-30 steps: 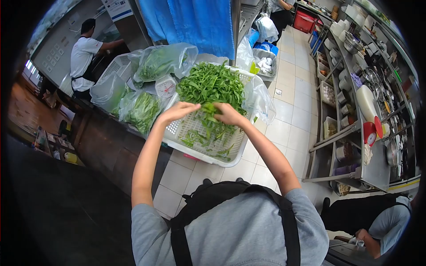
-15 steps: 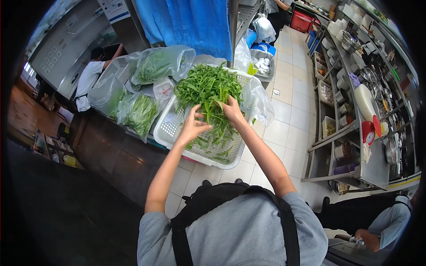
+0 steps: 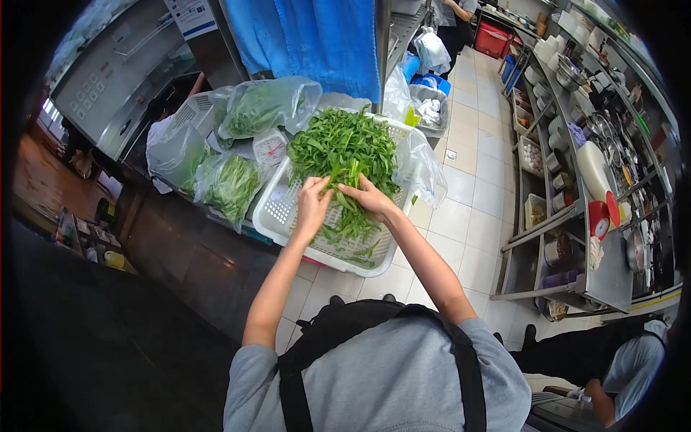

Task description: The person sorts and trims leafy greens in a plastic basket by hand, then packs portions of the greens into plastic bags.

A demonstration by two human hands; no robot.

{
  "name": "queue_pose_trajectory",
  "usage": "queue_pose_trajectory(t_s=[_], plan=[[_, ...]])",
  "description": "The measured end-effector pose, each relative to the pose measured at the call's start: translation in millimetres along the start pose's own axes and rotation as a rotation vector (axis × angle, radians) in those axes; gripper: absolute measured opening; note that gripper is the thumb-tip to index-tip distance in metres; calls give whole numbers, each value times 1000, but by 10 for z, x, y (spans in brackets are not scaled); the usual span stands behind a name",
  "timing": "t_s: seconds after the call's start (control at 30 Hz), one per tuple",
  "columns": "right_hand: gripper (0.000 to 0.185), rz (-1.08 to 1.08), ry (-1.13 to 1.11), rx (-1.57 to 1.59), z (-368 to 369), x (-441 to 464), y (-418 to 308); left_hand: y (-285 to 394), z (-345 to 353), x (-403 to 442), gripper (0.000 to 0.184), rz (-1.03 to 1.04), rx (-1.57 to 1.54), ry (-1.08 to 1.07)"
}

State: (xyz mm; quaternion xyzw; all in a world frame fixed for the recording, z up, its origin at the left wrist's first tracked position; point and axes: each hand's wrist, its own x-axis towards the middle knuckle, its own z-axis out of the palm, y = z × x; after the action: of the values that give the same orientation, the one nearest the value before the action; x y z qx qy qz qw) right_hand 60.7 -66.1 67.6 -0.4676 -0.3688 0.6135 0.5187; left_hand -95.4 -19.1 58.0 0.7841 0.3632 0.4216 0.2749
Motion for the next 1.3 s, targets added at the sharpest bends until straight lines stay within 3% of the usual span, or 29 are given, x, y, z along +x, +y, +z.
queue_pose_trajectory(t_s=[0.03,0.13,0.4,0.53,0.67,0.7,0.73,0.8,0.9,1.0,1.07,1.13,1.23,1.3], plan=[[54,33,-35,73,3,-12,-10,91,-26,1,29,67,55,4],[56,100,-78,89,-25,-83,-114,183,-113,-2,26,222,190,-51],[47,113,-150,423,-213,-125,-63,92,-389,131,21,352,154,-239],[42,154,-14,287,-345,-13,38,7,-547,201,18,453,264,-434],[66,182,-65,26,-391,143,158,128,-533,289,21,629,391,-590],[80,204,-161,-161,-430,246,256,162,-476,332,22,675,368,-590],[73,232,-152,-205,-230,52,58,184,-430,380,24,722,344,-590],[59,186,-320,199,-117,-51,-34,158,-386,473,20,676,285,-621],[38,165,-268,52,-130,12,37,123,-354,572,17,568,167,-632],[33,136,-237,2,-140,74,123,106,-355,699,22,495,242,-753],[31,125,-84,152,-150,143,162,311,-437,815,27,476,273,-669],[34,130,98,311,-151,143,93,481,-539,987,28,539,363,-443],[35,55,260,573,-255,291,190,821,-641,969,28,390,364,-340],[39,-32,329,682,-264,325,220,987,-544,733,28,342,406,-421]])
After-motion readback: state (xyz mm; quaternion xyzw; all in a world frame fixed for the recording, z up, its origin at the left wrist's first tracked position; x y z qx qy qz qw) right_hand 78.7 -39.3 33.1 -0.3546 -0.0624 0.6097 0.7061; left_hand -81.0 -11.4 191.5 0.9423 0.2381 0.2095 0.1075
